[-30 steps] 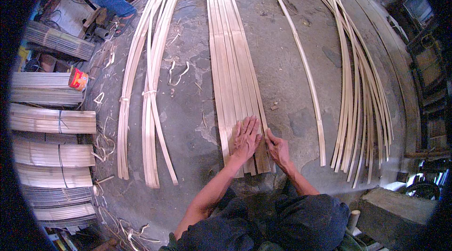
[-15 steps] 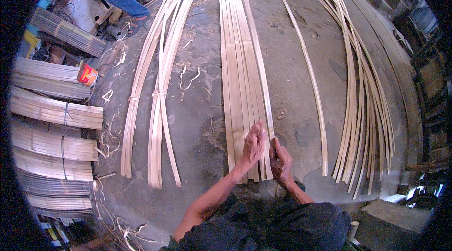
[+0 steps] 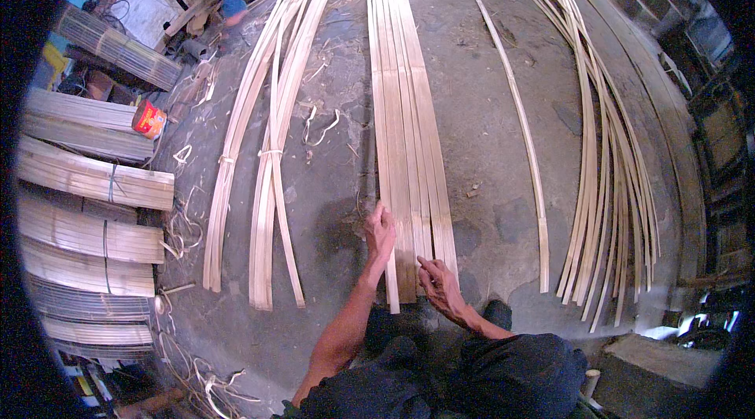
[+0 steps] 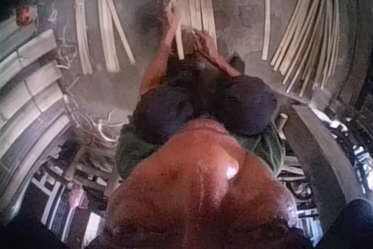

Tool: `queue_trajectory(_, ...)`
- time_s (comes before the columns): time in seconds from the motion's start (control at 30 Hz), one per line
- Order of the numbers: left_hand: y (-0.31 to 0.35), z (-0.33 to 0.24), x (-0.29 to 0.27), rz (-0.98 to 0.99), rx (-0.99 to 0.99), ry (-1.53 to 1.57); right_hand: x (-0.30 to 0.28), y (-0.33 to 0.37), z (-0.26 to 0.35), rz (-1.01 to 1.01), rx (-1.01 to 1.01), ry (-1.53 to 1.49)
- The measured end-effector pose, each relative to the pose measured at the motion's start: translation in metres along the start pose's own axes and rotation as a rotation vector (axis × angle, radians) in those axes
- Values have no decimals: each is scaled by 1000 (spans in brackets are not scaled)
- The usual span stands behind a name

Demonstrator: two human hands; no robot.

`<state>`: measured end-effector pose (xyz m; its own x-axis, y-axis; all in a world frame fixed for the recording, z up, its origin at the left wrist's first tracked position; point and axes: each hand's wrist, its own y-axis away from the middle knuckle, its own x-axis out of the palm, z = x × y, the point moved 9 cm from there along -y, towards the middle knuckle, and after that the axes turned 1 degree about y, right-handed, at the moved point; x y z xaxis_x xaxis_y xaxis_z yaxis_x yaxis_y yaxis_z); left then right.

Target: The person sits on the floor and repeatedly picks up, aligns, and stacks thin wooden strips into neat bundles. The person occasionally ties the bundles with string and places them aside.

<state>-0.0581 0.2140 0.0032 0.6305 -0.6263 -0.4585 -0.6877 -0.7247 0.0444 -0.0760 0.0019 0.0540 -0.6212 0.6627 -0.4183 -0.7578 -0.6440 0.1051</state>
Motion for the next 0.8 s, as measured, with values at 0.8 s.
queue_trajectory(0.8, 3, 2, -18, 33, 118, -445, -24, -8, -27, -75, -1, -18)
